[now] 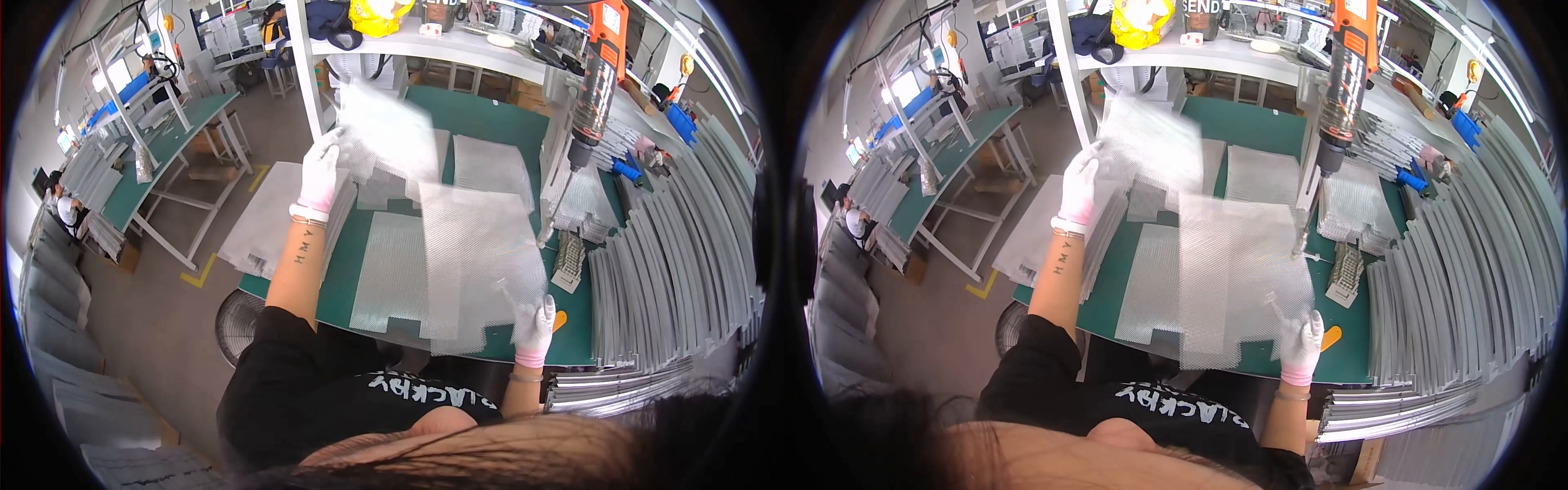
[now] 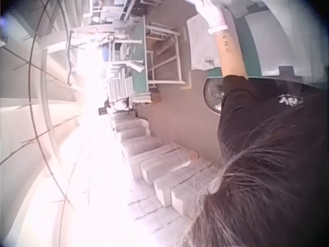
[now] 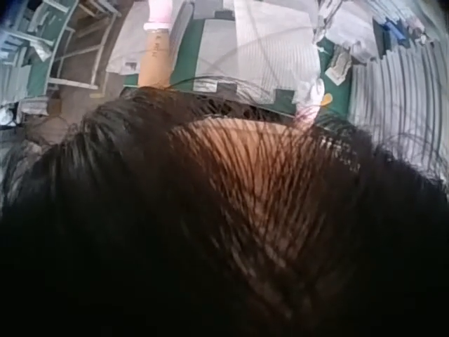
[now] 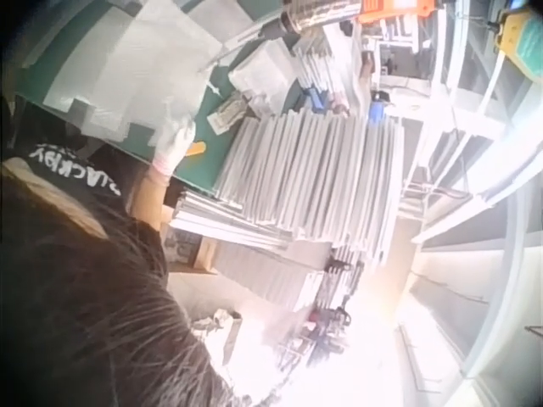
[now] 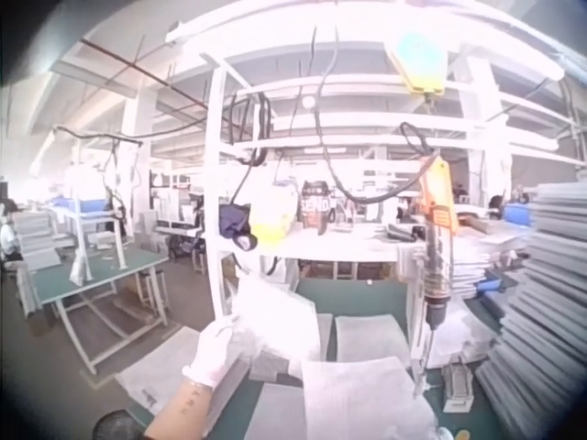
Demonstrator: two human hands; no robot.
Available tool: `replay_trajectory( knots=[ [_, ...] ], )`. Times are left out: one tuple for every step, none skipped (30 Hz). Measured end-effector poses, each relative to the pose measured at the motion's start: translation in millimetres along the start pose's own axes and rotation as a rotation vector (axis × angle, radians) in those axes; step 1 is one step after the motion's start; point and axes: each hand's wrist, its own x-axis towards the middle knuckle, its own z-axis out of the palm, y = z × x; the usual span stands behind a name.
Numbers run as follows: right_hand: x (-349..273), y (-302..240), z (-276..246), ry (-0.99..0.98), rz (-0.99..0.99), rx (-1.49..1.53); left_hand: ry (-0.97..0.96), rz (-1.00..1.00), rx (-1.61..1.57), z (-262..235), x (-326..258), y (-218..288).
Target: Assembling metal frames onto mesh filter components using a mallet and an electric screwdriver.
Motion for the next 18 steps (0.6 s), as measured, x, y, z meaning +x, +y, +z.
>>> replay_trajectory(
  knots=[
    [-1.6, -3.8, -0.3, 0.019, -0.013, 0.013, 0.02, -0.063, -0.089, 0.4, 6.2, 0.6],
    [-2.9, -7.2, -3.0, 0.038, -0.027, 0.024, 0.016, -0.063, -0.093, 0.5, 12.9, -1.0],
    [-3.3, -8.4, -13.5, 0.042, -0.065, -0.038, 0.047, -0.11, -0.152, 0.5, 19.3, -2.6],
    [-4.8, -10.7, -19.3, 0.046, -0.075, -0.041, 0.078, -0.159, -0.213, 1.0, 26.7, -8.5],
    [-6.1, -12.9, -25.1, 0.053, -0.093, -0.024, 0.066, -0.176, -0.226, 1.4, 34.1, -22.7],
    [-6.2, -14.6, -29.0, 0.059, -0.111, -0.006, 0.057, -0.177, -0.235, 1.5, 40.0, -40.5],
    [-6.8, -16.7, -32.8, 0.061, -0.119, -0.009, 0.036, -0.122, -0.138, 0.2, 44.2, -59.0],
    [-7.2, -18.7, -36.5, 0.043, -0.124, 0.028, 0.014, -0.067, -0.043, 0.7, 48.1, -78.1],
    [-6.6, -17.9, -37.4, 0.019, -0.119, 0.071, 0.043, -0.186, -0.212, -4.9, 51.7, -103.4],
    [-7.8, -19.3, -37.9, 0.019, -0.129, 0.07, 0.036, -0.183, -0.219, -6.3, 54.8, -129.7],
    [-7.4, -18.3, -33.6, 0.016, -0.11, 0.055, 0.095, -0.312, -0.118, -15.9, 56.4, -149.9],
    [-8.5, -19.9, -32.3, 0.022, -0.101, 0.034, 0.143, -0.447, -0.024, -15.2, 57.8, -163.0],
    [-11.1, -23.6, -33.2, 0.031, -0.116, 0.023, -0.022, -0.385, 0.478, -6.9, 49.7, -171.4],
    [-13.9, -26.5, -34.0, -0.018, -0.114, 0.037, -0.189, -0.293, 0.978, -0.7, 42.3, -177.9],
    [-8.0, -17.9, -23.0, -0.121, -0.069, 0.098, -0.141, -0.199, 1.301, -35.0, 49.1, -192.8],
    [-13.6, -23.3, -32.0, -0.085, -0.095, 0.068, -0.188, -0.202, 1.268, 0.3, 41.0, -193.6],
    [-22.3, -32.0, -43.3, -0.013, -0.121, 0.013, -0.376, -0.069, 1.419, 53.2, 23.7, -164.4],
    [-25.3, -33.6, -45.6, 0.02, -0.117, -0.012, -0.517, 0.076, 1.596, 69.1, 13.4, -132.6]
  ],
)
